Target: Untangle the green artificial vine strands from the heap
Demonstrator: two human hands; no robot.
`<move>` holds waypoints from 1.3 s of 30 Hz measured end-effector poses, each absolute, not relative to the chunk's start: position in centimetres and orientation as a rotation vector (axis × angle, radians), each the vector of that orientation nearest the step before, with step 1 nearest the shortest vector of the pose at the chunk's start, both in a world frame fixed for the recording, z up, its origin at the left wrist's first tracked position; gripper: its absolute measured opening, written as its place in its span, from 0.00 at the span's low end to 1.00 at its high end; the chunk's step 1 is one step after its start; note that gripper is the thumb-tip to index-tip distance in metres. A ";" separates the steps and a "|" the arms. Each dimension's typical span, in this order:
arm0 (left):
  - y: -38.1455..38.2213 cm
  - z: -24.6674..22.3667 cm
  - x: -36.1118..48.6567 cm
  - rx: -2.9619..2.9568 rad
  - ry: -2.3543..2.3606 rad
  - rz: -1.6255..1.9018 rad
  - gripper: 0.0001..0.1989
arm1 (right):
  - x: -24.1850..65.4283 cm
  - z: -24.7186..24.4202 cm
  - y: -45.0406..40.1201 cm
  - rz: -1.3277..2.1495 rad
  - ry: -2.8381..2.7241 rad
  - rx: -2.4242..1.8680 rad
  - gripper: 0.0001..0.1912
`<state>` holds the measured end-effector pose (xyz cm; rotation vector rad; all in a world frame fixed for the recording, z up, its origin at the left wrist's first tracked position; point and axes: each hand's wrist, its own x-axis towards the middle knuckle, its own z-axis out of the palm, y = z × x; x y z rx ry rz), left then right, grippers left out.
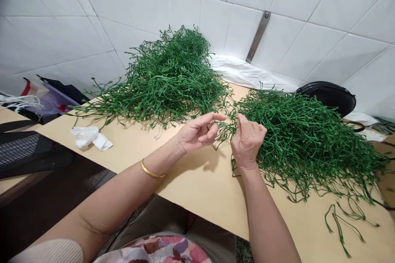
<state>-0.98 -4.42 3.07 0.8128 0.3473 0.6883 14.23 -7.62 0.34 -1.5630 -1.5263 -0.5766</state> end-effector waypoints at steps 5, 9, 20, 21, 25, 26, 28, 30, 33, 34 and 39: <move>-4.1 2.3 0.1 0.918 0.676 0.688 0.11 | 14.0 0.4 -7.8 -0.321 -1.378 -1.484 0.14; -4.0 1.3 0.9 0.842 0.833 0.576 0.14 | 13.2 1.0 -8.1 -0.010 -1.240 -1.368 0.13; -2.8 1.3 -0.2 1.141 1.026 1.304 0.14 | 13.1 0.8 -7.9 0.201 -1.140 -1.193 0.10; -2.8 1.3 -0.3 1.227 1.047 1.385 0.13 | 13.2 0.7 -7.8 0.196 -1.134 -1.194 0.10; -3.1 1.3 -0.2 1.548 1.089 1.498 0.06 | 13.5 0.6 -7.6 0.203 -1.103 -1.209 0.10; -3.3 1.3 -0.1 1.567 1.086 1.455 0.06 | 13.5 0.6 -7.5 0.207 -1.096 -1.214 0.10; -3.5 1.2 0.0 1.525 1.052 1.316 0.10 | 13.7 0.6 -7.5 0.213 -1.086 -1.229 0.10; -3.6 1.1 0.1 1.445 0.995 1.132 0.13 | 13.8 0.6 -7.4 0.213 -1.077 -1.244 0.10; -3.8 1.0 0.4 1.338 0.962 0.851 0.11 | 13.8 0.7 -7.4 0.206 -1.061 -1.236 0.10; -3.8 1.0 0.4 1.303 0.969 0.796 0.10 | 13.7 0.8 -7.5 0.203 -1.055 -1.220 0.10; -4.0 1.1 0.7 1.091 0.916 0.757 0.11 | 13.0 1.3 -7.6 0.277 -0.994 -1.062 0.09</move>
